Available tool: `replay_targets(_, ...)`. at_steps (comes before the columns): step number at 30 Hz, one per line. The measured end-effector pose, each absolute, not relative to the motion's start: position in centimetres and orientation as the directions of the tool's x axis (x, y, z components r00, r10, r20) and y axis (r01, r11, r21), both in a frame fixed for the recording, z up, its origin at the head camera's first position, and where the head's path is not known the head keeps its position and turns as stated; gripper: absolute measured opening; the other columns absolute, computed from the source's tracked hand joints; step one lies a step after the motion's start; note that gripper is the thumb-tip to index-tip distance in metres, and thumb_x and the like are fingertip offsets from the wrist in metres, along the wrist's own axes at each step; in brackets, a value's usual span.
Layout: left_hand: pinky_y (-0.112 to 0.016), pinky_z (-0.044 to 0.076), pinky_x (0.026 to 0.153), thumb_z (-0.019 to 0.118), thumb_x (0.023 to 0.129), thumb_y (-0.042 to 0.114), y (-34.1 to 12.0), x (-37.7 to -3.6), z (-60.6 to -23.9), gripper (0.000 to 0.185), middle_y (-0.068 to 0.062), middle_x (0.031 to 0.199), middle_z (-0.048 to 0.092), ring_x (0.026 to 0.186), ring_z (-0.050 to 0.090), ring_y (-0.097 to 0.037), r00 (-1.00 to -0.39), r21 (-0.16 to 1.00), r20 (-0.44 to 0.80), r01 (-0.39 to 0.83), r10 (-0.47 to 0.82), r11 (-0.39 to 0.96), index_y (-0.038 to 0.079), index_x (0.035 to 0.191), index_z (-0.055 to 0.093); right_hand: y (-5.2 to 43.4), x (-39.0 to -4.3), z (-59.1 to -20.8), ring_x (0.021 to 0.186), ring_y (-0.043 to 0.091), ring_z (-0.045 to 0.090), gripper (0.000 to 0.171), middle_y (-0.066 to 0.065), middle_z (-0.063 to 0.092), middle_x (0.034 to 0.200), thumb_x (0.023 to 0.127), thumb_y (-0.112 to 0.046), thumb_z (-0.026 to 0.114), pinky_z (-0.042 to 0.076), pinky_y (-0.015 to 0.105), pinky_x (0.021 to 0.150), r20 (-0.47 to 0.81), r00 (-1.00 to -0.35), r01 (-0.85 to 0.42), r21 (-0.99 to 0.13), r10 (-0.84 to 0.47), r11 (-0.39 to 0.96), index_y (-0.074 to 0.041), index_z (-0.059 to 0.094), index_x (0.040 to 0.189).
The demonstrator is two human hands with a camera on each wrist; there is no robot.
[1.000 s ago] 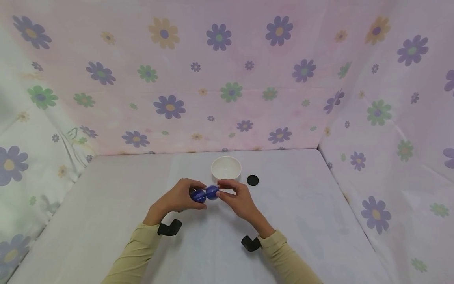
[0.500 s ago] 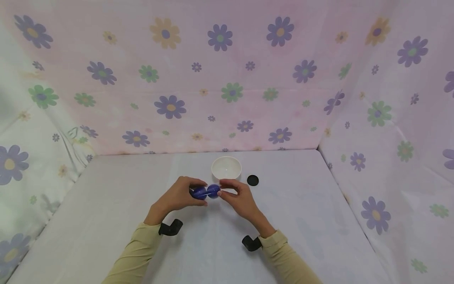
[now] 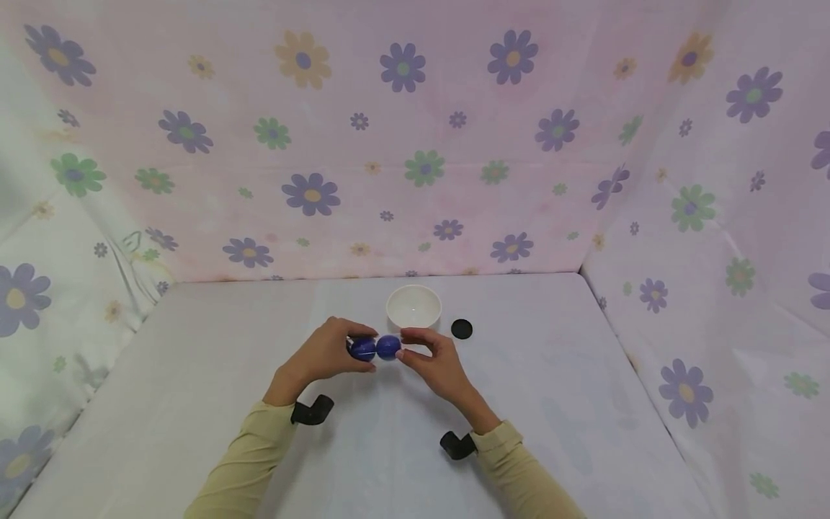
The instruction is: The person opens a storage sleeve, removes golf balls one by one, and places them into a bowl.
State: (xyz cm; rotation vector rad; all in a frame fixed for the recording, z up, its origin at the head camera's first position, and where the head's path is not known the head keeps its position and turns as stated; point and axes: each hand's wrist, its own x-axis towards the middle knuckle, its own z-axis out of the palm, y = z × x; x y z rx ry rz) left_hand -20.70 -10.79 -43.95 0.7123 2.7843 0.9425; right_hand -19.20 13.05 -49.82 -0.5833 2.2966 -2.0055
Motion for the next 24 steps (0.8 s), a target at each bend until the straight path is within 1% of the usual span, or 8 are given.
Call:
replay_targets(3, -0.045, 0.054, 0.096, 0.094, 0.072, 0.024, -10.7, -20.7, -43.7, 0.054, -0.005, 0.113, 0.075, 0.107, 0.062, -0.024, -0.889, 0.563, 0.032, 0.394, 0.457, 0.727, 0.009, 0.120, 0.075, 12.9, -19.2, -50.0, 0.122, 0.035, 0.062, 0.041, 0.020, 0.066, 0.128, 0.094, -0.005, 0.072, 0.048, 0.053, 0.107, 0.229, -0.926, -0.274, -0.955, -0.301, 0.114, 0.006, 0.061, 0.132)
replay_targets(6, -0.045, 0.054, 0.094, 0.095, 0.071, 0.023, -10.6, -20.8, -43.3, 0.054, -0.005, 0.114, 0.075, 0.105, 0.061, -0.025, -0.889, 0.515, 0.034, 0.408, 0.458, 0.754, 0.009, 0.120, 0.075, 12.8, -19.2, -50.2, 0.121, 0.036, 0.063, 0.043, 0.020, 0.067, 0.129, 0.094, -0.005, 0.072, 0.043, 0.059, 0.109, 0.229, -0.924, -0.274, -0.955, -0.307, 0.114, 0.008, 0.059, 0.133)
replay_targets(9, -0.045, 0.055, 0.093, 0.095, 0.071, 0.021, -10.5, -20.9, -43.0, 0.054, -0.007, 0.114, 0.074, 0.104, 0.063, -0.026, -0.886, 0.463, 0.040, 0.427, 0.463, 0.777, 0.009, 0.120, 0.075, 12.6, -19.2, -50.3, 0.122, 0.037, 0.062, 0.045, 0.020, 0.066, 0.131, 0.093, -0.005, 0.072, 0.046, 0.054, 0.109, 0.201, -0.929, -0.244, -0.964, -0.312, 0.106, 0.008, 0.058, 0.134)
replay_targets(12, -0.046, 0.055, 0.093, 0.095, 0.071, 0.018, -10.3, -20.9, -42.7, 0.054, -0.007, 0.116, 0.074, 0.105, 0.064, -0.027, -0.886, 0.425, 0.036, 0.433, 0.463, 0.795, 0.009, 0.120, 0.075, 12.5, -19.2, -50.4, 0.123, 0.037, 0.062, 0.047, 0.021, 0.064, 0.134, 0.093, -0.004, 0.072, 0.052, 0.041, 0.105, 0.175, -0.932, -0.216, -0.971, -0.317, 0.099, 0.008, 0.057, 0.136)
replay_targets(15, -0.046, 0.055, 0.093, 0.095, 0.070, 0.016, -10.1, -20.9, -42.3, 0.055, -0.007, 0.115, 0.075, 0.106, 0.064, -0.028, -0.886, 0.397, 0.029, 0.435, 0.463, 0.808, 0.009, 0.121, 0.075, 12.4, -19.2, -50.5, 0.124, 0.038, 0.061, 0.048, 0.021, 0.063, 0.136, 0.094, -0.004, 0.072, 0.054, 0.029, 0.099, 0.163, -0.933, -0.201, -0.975, -0.320, 0.090, 0.008, 0.056, 0.138)
replay_targets(17, -0.045, 0.055, 0.093, 0.095, 0.070, 0.017, -10.0, -20.8, -42.1, 0.055, -0.007, 0.114, 0.075, 0.105, 0.064, -0.027, -0.888, 0.384, 0.020, 0.432, 0.460, 0.816, 0.010, 0.121, 0.075, 12.4, -19.2, -50.5, 0.125, 0.038, 0.061, 0.048, 0.021, 0.062, 0.137, 0.094, -0.005, 0.072, 0.055, 0.027, 0.098, 0.162, -0.934, -0.200, -0.976, -0.317, 0.089, 0.007, 0.057, 0.138)
replay_targets(21, -0.044, 0.055, 0.092, 0.095, 0.070, 0.017, -10.0, -20.8, -41.8, 0.054, -0.006, 0.113, 0.075, 0.102, 0.064, -0.025, -0.887, 0.374, 0.010, 0.432, 0.462, 0.821, 0.010, 0.120, 0.075, 12.4, -19.1, -50.6, 0.123, 0.035, 0.062, 0.046, 0.018, 0.063, 0.137, 0.094, -0.008, 0.073, 0.052, 0.038, 0.104, 0.178, -0.939, -0.220, -0.969, -0.293, 0.117, 0.001, 0.060, 0.137)
replay_targets(24, -0.045, 0.054, 0.094, 0.095, 0.070, 0.017, -10.1, -20.8, -41.8, 0.054, -0.006, 0.114, 0.075, 0.104, 0.065, -0.025, -0.884, 0.391, 0.018, 0.436, 0.467, 0.811, 0.010, 0.120, 0.075, 12.5, -19.1, -50.7, 0.121, 0.033, 0.064, 0.044, 0.019, 0.065, 0.134, 0.093, -0.007, 0.074, 0.048, 0.048, 0.107, 0.202, -0.940, -0.241, -0.963, -0.274, 0.117, 0.001, 0.063, 0.135)
